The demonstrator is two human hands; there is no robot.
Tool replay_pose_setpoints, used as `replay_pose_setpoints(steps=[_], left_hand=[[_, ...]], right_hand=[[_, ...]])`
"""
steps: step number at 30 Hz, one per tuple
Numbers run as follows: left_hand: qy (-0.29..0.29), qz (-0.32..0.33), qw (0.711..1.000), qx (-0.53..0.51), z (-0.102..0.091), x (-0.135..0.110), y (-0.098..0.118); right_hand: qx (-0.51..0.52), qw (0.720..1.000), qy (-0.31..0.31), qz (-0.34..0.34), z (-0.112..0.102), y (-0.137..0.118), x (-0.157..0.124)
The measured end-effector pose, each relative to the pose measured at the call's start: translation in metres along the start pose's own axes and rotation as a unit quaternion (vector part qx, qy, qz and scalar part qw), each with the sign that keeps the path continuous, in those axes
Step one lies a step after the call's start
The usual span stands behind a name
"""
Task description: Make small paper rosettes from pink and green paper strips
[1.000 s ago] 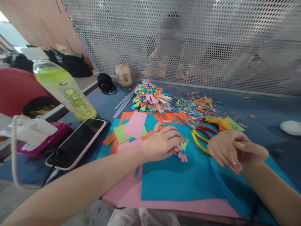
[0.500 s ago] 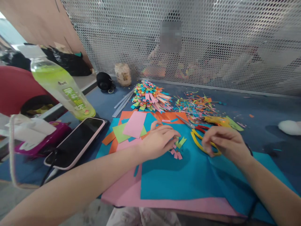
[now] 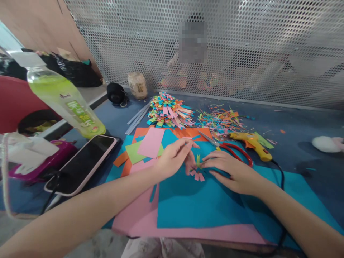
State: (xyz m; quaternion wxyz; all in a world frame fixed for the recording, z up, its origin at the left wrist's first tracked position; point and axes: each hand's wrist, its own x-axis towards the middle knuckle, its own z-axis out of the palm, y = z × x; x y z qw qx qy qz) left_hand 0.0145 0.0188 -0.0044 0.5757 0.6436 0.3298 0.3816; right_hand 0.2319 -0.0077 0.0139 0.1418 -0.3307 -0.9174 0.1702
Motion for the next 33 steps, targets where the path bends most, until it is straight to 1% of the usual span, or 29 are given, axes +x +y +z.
replay_pose_setpoints(steps=[2,4,5,7,9,11,13,15,17,19,22,25,28,30,33], left_hand=[[0.013,-0.017,0.999,0.025,-0.002,0.0,0.001],[0.047,-0.009,0.993,0.112,-0.006,0.0,0.002],[0.063,0.001,0.983,0.169,-0.007,0.0,0.003],[0.077,0.03,0.953,0.293,-0.011,0.002,0.003],[0.067,0.059,0.913,0.397,-0.014,0.003,0.002],[0.054,0.075,0.882,0.463,-0.015,0.004,0.001],[0.046,0.07,0.864,0.496,-0.016,0.003,0.0],[0.04,0.058,0.857,0.51,-0.015,0.003,-0.002],[0.034,0.051,0.857,0.511,-0.015,0.002,-0.003],[0.021,0.049,0.863,0.502,-0.016,0.002,-0.005],[0.014,0.051,0.87,0.491,-0.018,0.002,-0.007],[0.019,0.039,0.868,0.495,-0.018,0.003,-0.007],[0.019,0.033,0.863,0.505,-0.018,0.003,-0.008],[0.022,0.035,0.873,0.485,-0.019,0.004,-0.007],[0.044,0.032,0.908,0.416,-0.022,0.005,-0.005]], right_hand=[[-0.007,1.0,0.001,-0.002,0.0,-0.001,0.0],[-0.015,1.0,0.011,-0.012,0.001,-0.001,0.0],[-0.021,0.999,0.023,-0.014,0.001,0.0,0.0],[-0.041,0.997,0.063,-0.006,0.002,0.002,-0.001],[-0.074,0.99,0.117,0.026,0.002,0.007,-0.003],[-0.11,0.977,0.169,0.071,0.001,0.012,-0.004],[-0.137,0.961,0.213,0.115,-0.002,0.018,-0.005],[-0.151,0.947,0.244,0.144,-0.007,0.023,-0.006],[-0.157,0.936,0.262,0.173,-0.013,0.028,-0.007],[-0.158,0.925,0.277,0.207,-0.016,0.032,-0.009],[-0.159,0.911,0.295,0.24,-0.018,0.038,-0.01],[-0.159,0.908,0.295,0.251,-0.016,0.043,-0.011],[-0.166,0.901,0.288,0.278,-0.017,0.046,-0.012],[-0.175,0.894,0.287,0.296,-0.02,0.048,-0.013],[-0.221,0.878,0.263,0.334,-0.022,0.052,-0.016]])
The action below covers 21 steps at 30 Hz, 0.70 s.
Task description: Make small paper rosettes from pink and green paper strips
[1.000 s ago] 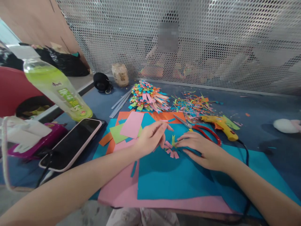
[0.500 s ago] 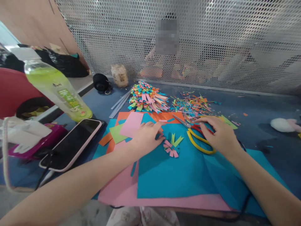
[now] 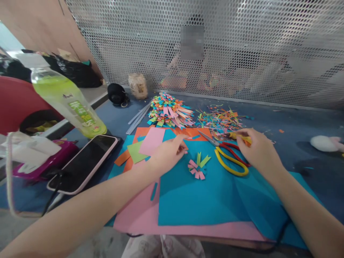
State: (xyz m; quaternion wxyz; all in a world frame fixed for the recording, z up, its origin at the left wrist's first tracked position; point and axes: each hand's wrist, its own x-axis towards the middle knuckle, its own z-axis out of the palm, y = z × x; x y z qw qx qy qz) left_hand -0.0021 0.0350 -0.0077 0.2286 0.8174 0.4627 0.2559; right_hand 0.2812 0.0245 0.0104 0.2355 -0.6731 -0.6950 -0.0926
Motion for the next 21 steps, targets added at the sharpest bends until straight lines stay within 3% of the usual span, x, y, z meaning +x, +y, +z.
replay_pose_setpoints(steps=[5,10,14,21], left_hand=[[0.07,0.01,0.995,0.07,-0.007,0.008,-0.002],[-0.016,0.058,0.987,0.147,-0.005,0.015,-0.005],[-0.038,0.046,0.984,0.167,0.002,0.015,-0.007],[0.049,0.041,0.988,0.144,0.002,0.018,-0.013]], right_hand=[[-0.134,0.986,-0.009,0.099,0.003,0.007,-0.008],[-0.245,0.949,-0.079,0.181,0.002,0.003,-0.011],[-0.253,0.938,-0.122,0.203,-0.002,0.002,-0.006],[-0.234,0.925,-0.185,0.234,0.0,0.022,0.001]])
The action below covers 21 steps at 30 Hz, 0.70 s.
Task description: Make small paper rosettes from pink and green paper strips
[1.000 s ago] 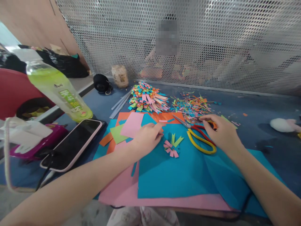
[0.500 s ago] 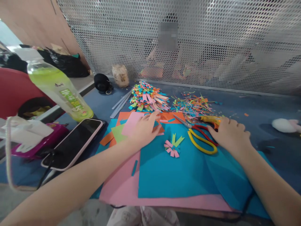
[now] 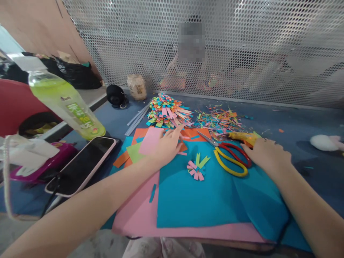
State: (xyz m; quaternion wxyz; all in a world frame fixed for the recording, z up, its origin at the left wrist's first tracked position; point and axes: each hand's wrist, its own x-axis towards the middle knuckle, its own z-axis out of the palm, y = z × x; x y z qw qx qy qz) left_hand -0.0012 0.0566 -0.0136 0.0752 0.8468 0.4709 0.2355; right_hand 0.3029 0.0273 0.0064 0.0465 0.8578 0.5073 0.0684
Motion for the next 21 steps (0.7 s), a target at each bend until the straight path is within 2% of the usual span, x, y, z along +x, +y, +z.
replay_pose_setpoints(steps=[3,5,10,15,21], left_hand=[[0.011,0.002,1.0,-0.007,-0.002,0.001,-0.002],[0.007,0.005,1.0,0.004,-0.002,0.002,-0.001],[-0.06,0.01,0.994,0.086,0.002,0.002,0.003],[-0.08,0.038,0.992,0.096,0.002,0.003,0.002],[-0.079,0.031,0.991,0.108,0.003,0.002,0.003]], right_hand=[[0.002,1.0,-0.004,-0.014,0.008,0.002,0.008],[-0.005,1.0,0.014,-0.016,0.015,0.002,0.012],[-0.018,0.995,0.101,-0.001,0.026,-0.002,0.014],[-0.009,0.986,0.169,0.005,0.024,-0.001,0.014],[-0.015,0.981,0.191,-0.013,0.023,-0.001,0.012]])
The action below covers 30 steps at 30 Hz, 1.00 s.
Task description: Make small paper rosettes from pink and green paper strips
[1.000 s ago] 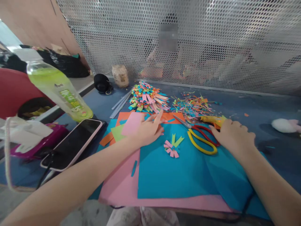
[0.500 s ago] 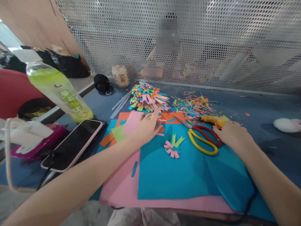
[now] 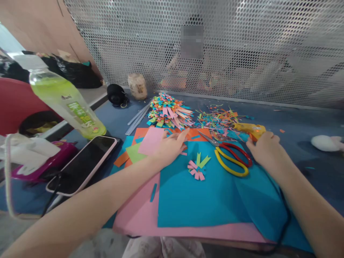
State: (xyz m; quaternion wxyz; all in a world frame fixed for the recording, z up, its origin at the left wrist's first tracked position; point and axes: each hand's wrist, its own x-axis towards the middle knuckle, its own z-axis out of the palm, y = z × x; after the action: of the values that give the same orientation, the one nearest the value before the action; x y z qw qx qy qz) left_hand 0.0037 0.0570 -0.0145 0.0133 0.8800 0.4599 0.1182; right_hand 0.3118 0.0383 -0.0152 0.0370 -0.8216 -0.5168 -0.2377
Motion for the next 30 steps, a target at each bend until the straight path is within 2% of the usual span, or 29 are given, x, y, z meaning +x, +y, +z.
replay_pose_setpoints(steps=[5,12,16,21,23,26,30], left_hand=[[0.0,-0.016,1.0,0.013,-0.002,-0.001,0.002],[0.028,-0.047,0.997,-0.049,-0.002,0.007,-0.008],[0.036,-0.026,0.999,-0.015,-0.004,0.011,-0.009],[0.024,-0.009,1.0,-0.006,-0.016,0.013,-0.002],[0.016,-0.009,0.999,0.032,-0.019,0.014,0.001],[0.019,0.021,0.994,0.104,-0.015,0.018,0.001],[0.037,0.043,0.992,0.109,-0.003,0.021,-0.004]], right_hand=[[-0.01,1.0,0.0,-0.008,0.0,-0.003,-0.004],[-0.01,1.0,0.005,-0.015,-0.004,-0.004,-0.005],[-0.005,1.0,0.006,-0.014,-0.009,-0.006,-0.008],[0.004,0.999,0.008,-0.032,-0.01,-0.007,-0.01],[0.006,0.999,0.007,-0.042,-0.008,-0.007,-0.009],[0.009,0.999,0.004,-0.042,-0.007,-0.006,-0.009],[0.014,0.999,-0.002,-0.038,-0.009,-0.006,-0.009]])
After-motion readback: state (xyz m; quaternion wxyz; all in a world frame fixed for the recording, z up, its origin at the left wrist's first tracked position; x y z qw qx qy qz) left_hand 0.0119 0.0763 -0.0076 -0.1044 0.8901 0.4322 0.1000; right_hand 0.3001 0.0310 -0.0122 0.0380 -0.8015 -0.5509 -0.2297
